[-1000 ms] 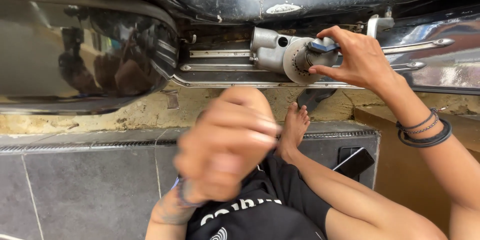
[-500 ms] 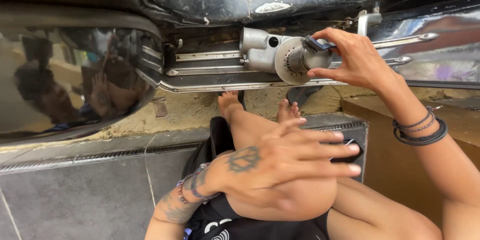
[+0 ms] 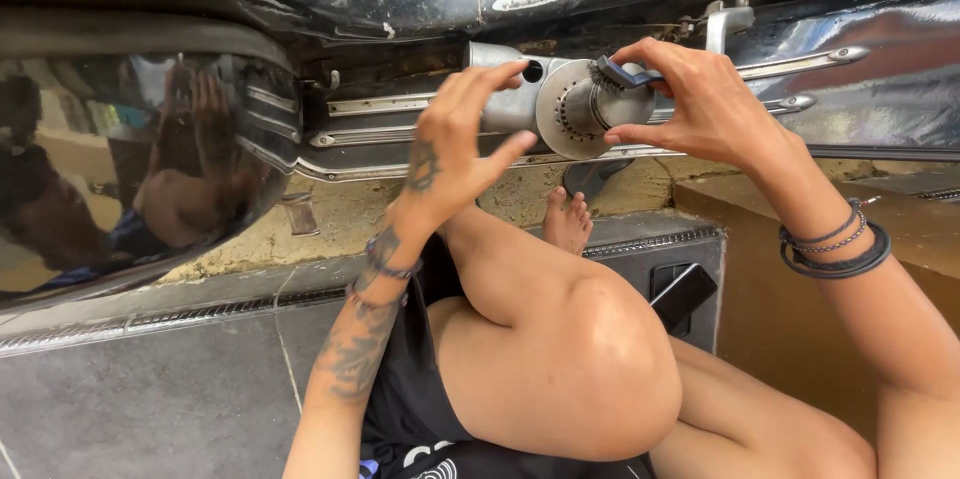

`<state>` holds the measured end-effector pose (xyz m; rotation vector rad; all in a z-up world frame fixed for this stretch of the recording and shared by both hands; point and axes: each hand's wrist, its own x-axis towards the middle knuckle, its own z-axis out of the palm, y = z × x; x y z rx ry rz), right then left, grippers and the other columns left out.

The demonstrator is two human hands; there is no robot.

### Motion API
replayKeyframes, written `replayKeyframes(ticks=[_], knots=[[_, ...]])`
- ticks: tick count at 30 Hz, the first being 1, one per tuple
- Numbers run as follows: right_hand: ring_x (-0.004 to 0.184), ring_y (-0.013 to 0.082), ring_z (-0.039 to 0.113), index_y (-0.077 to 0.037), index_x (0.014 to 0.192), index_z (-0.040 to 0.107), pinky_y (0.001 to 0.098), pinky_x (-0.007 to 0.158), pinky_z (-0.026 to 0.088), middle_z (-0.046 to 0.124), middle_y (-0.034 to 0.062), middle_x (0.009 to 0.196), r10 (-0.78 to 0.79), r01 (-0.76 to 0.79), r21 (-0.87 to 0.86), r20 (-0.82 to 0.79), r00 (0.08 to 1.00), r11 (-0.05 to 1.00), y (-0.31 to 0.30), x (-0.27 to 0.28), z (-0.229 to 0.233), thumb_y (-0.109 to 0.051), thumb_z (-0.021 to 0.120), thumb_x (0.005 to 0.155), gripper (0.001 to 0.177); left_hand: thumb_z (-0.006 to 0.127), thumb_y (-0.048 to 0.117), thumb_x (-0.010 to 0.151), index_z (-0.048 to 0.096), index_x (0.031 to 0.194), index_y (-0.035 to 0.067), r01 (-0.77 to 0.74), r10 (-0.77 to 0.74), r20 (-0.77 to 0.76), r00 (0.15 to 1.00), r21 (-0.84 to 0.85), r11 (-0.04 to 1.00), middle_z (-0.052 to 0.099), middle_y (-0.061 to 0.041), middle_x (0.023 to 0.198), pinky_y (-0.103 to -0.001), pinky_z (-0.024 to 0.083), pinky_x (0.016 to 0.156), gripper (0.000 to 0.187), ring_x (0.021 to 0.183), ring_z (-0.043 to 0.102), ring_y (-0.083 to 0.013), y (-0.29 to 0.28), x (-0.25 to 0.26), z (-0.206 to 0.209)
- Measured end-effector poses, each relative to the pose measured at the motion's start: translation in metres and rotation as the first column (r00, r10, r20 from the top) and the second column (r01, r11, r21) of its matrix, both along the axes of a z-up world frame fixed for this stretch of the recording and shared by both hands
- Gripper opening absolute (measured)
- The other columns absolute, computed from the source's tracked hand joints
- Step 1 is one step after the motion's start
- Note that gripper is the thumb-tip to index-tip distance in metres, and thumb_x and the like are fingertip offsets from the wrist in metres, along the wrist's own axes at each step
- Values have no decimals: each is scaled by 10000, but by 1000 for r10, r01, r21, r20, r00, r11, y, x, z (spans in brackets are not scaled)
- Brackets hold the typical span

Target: Cleaning a metal cylinder head from a motorcycle using a small brush while sitting on the floor.

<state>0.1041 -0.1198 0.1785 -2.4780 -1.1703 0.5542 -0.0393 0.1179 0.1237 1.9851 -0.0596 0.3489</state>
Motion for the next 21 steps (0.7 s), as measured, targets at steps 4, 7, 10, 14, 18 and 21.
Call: replayKeyframes(ticks=[4, 7, 10, 14, 18, 21], knots=[[702, 227, 558, 2, 1251, 653, 360, 675, 501, 713, 93, 1065, -10, 10, 11, -14, 1000, 1000, 1, -2, 2, -185, 934, 702, 645, 952, 337, 648, 322, 1528, 92, 168, -170, 26, 985, 59, 984, 536, -134, 1458, -465, 397, 1201, 1110, 1353, 540, -326, -33, 26, -54], [704, 228, 557, 13, 1264, 653, 362, 658, 499, 713, 108, 1119, 14, -14, 37, 7, 1000, 999, -1, -4, 0, -201, 942, 719, 653, 1022, 453, 588, 228, 1578, 146, 175, -178, 50, 983, 56, 983, 529, -92, 1509, -522, 342, 1293, 1306, 1362, 562, -283, -58, 46, -80], [713, 232, 557, 25, 1277, 630, 359, 648, 496, 696, 122, 1081, 5, -6, 34, 30, 1000, 999, -4, -5, -4, -198, 944, 726, 671, 1024, 330, 576, 288, 1553, 202, 200, -201, 101, 974, 19, 980, 630, -24, 1404, -471, 357, 1261, 1230, 1285, 622, -226, -71, 60, -97], [848, 251, 622, 24, 1333, 609, 362, 724, 535, 688, 149, 1160, -10, 8, 44, 25, 1000, 999, -5, -6, -2, -169, 938, 718, 724, 955, 361, 659, 597, 1266, 144, 141, -136, 114, 984, -39, 989, 649, 4, 1242, -415, 432, 1025, 738, 1121, 634, -215, -75, 69, -105], [832, 235, 647, 13, 1379, 575, 349, 731, 548, 684, 163, 1178, -55, 58, 52, -55, 997, 997, -8, -6, 2, -161, 930, 708, 780, 962, 383, 636, 617, 1240, 180, 108, -105, 114, 988, -21, 994, 682, 39, 1224, -397, 432, 1021, 725, 1106, 655, -184, -75, 68, -105], [867, 229, 673, -15, 1386, 572, 334, 638, 508, 714, 149, 1086, -95, 97, 16, -92, 991, 995, -12, -6, 10, -189, 875, 778, 702, 974, 353, 594, 608, 1250, 196, 107, -103, 104, 989, -34, 994, 683, 49, 1219, -401, 428, 1038, 768, 1113, 648, -183, -75, 66, -102]])
